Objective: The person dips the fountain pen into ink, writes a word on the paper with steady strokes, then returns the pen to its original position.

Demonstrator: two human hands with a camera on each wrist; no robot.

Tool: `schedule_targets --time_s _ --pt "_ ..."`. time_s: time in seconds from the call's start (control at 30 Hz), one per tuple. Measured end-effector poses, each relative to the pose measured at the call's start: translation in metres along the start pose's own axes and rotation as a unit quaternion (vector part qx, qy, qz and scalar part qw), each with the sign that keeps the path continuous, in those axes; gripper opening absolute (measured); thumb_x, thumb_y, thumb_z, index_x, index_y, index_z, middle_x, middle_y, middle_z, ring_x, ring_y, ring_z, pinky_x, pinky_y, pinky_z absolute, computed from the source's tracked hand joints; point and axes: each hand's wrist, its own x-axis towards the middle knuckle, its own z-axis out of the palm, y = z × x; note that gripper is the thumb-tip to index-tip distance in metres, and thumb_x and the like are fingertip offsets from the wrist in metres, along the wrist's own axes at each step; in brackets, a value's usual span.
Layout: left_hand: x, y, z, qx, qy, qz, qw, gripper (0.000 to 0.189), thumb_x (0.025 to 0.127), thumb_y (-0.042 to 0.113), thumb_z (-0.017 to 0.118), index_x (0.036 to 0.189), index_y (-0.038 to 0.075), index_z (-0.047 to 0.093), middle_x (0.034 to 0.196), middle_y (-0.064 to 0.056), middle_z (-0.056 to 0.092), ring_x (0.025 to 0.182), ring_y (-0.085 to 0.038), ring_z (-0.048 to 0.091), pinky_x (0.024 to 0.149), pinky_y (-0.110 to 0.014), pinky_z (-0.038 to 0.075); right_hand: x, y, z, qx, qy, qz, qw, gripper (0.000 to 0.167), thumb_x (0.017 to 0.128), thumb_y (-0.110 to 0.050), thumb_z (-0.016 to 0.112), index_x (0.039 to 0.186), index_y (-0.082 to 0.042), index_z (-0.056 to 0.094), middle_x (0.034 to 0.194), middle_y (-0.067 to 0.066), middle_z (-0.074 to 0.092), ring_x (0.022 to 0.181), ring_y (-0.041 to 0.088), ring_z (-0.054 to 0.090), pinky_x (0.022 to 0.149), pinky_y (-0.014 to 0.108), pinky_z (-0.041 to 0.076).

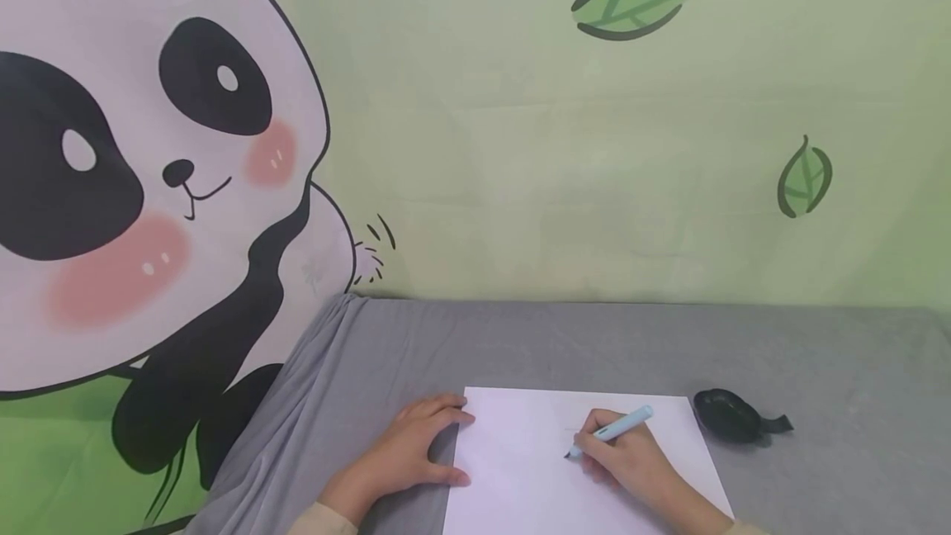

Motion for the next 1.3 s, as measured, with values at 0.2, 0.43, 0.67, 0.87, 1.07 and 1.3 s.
schedule_targets --time_s 0.2,0.43,0.67,0.87,1.07,1.3 --pt "-0.001 0.001 0.0 -0.006 -0.003 -0.003 1.0 0.068 0.07 0.053 0.078 0.124 0.017 0.06 0.139 -0.006 0.053 0.129 -0.03 0.048 0.106 -0.054 0.035 -0.001 -0.003 0.0 0.015 0.013 0.013 0.9997 0.019 0.09 -0.017 0.063 0.081 -0.001 0.058 0.06 0.008 0.063 0.043 0.006 0.051 0.039 0.018 0.041" --pt "-0.001 0.0 -0.002 -0.013 -0.006 -0.007 0.9999 0.068 0.07 0.052 0.078 0.125 0.015 0.06 0.14 -0.007 0.052 0.13 -0.031 0.047 0.106 -0.056 0.033 0.002 -0.008 0.0 0.021 0.054 0.047 0.9972 0.018 0.09 -0.017 0.063 0.082 -0.001 0.058 0.06 0.005 0.062 0.043 0.009 0.051 0.039 0.021 0.043" --pt "0.0 -0.003 0.0 -0.008 -0.006 -0.007 0.9999 0.067 0.07 0.051 0.079 0.125 0.016 0.06 0.139 -0.006 0.053 0.131 -0.031 0.047 0.107 -0.055 0.034 0.007 -0.009 -0.007 0.024 0.119 0.071 0.9901 0.013 0.089 -0.011 0.063 0.083 0.0 0.06 0.061 0.007 0.061 0.046 0.011 0.054 0.042 0.024 0.048" --pt "0.0 -0.002 0.002 -0.01 -0.003 -0.001 0.9999 0.068 0.07 0.052 0.078 0.125 0.016 0.06 0.139 -0.006 0.053 0.13 -0.031 0.047 0.106 -0.055 0.034 0.006 -0.006 -0.016 0.025 0.134 0.077 0.9876 0.013 0.089 -0.011 0.063 0.086 0.001 0.06 0.062 0.007 0.061 0.048 0.011 0.055 0.044 0.024 0.049" --pt "0.0 -0.003 0.003 -0.013 -0.004 -0.002 0.9999 0.068 0.07 0.052 0.078 0.125 0.016 0.06 0.139 -0.007 0.053 0.13 -0.031 0.047 0.106 -0.055 0.034 0.006 -0.004 -0.016 0.026 0.131 0.073 0.9883 0.013 0.089 -0.01 0.063 0.085 0.002 0.06 0.061 0.007 0.061 0.048 0.011 0.056 0.044 0.024 0.05" --pt "0.001 -0.004 0.003 -0.018 -0.003 -0.009 0.9998 0.067 0.069 0.05 0.079 0.124 0.016 0.06 0.14 -0.006 0.052 0.132 -0.031 0.046 0.107 -0.054 0.034 0.006 -0.003 -0.014 0.008 0.126 0.072 0.9894 0.013 0.089 -0.011 0.064 0.084 0.0 0.061 0.06 0.006 0.062 0.048 0.011 0.056 0.044 0.022 0.049"
